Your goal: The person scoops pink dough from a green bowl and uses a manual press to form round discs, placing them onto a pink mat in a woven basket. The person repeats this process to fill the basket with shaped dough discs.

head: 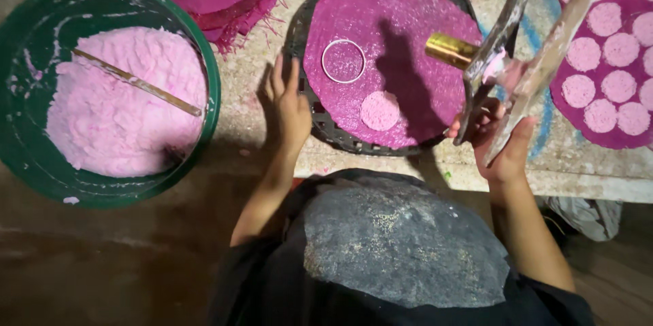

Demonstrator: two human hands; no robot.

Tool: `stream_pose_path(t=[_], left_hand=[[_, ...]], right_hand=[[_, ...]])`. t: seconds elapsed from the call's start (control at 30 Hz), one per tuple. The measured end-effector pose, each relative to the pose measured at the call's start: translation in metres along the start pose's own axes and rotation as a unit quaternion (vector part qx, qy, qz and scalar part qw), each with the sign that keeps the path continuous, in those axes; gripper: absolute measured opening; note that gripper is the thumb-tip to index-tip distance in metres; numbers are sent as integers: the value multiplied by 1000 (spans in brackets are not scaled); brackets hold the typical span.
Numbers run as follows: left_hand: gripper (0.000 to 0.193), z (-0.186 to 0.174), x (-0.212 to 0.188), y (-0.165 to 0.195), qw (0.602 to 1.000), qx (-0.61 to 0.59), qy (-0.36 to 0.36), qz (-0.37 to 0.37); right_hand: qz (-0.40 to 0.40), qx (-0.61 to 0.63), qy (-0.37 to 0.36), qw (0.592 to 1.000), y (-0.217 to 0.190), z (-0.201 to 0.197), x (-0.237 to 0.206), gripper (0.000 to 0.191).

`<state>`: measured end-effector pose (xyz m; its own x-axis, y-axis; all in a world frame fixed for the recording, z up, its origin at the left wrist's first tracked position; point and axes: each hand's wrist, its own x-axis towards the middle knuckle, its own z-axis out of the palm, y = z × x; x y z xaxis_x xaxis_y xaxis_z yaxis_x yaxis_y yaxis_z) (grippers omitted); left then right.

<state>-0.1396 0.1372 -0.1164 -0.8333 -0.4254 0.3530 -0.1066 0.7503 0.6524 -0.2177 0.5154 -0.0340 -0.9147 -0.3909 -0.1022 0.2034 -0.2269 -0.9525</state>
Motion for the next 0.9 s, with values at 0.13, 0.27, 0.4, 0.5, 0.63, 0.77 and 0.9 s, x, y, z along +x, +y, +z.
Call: stream_pose_path(t=[0.13, 0.27, 0.4, 0.5, 0.63, 0.77, 0.9], left_hand=[[42, 14, 21, 21, 993, 16, -90, 74], [16, 22, 29, 32, 983, 36, -146, 108], [8, 23, 13, 29, 984, 28, -131, 115], [10, 26, -2, 29, 985, 11, -125, 120], [13, 27, -8, 39, 981, 9, -156, 112], [53, 19, 25, 52, 979, 23, -165, 115], [94, 17, 90, 58, 488, -825, -263, -107]], right_hand=[[11, 14, -36, 999, -2, 4, 9, 92], [-9, 51, -48, 998, 0, 11, 7, 74], [-12, 55, -46, 997, -1, 16, -4, 70], [1, 10, -41, 999, -1, 14, -7, 84], [18, -23, -52, 998, 0, 0, 1, 93], [72, -88, -142, 983, -3, -14, 27, 91], [258, -141, -239, 925, -16, 1, 62, 82]])
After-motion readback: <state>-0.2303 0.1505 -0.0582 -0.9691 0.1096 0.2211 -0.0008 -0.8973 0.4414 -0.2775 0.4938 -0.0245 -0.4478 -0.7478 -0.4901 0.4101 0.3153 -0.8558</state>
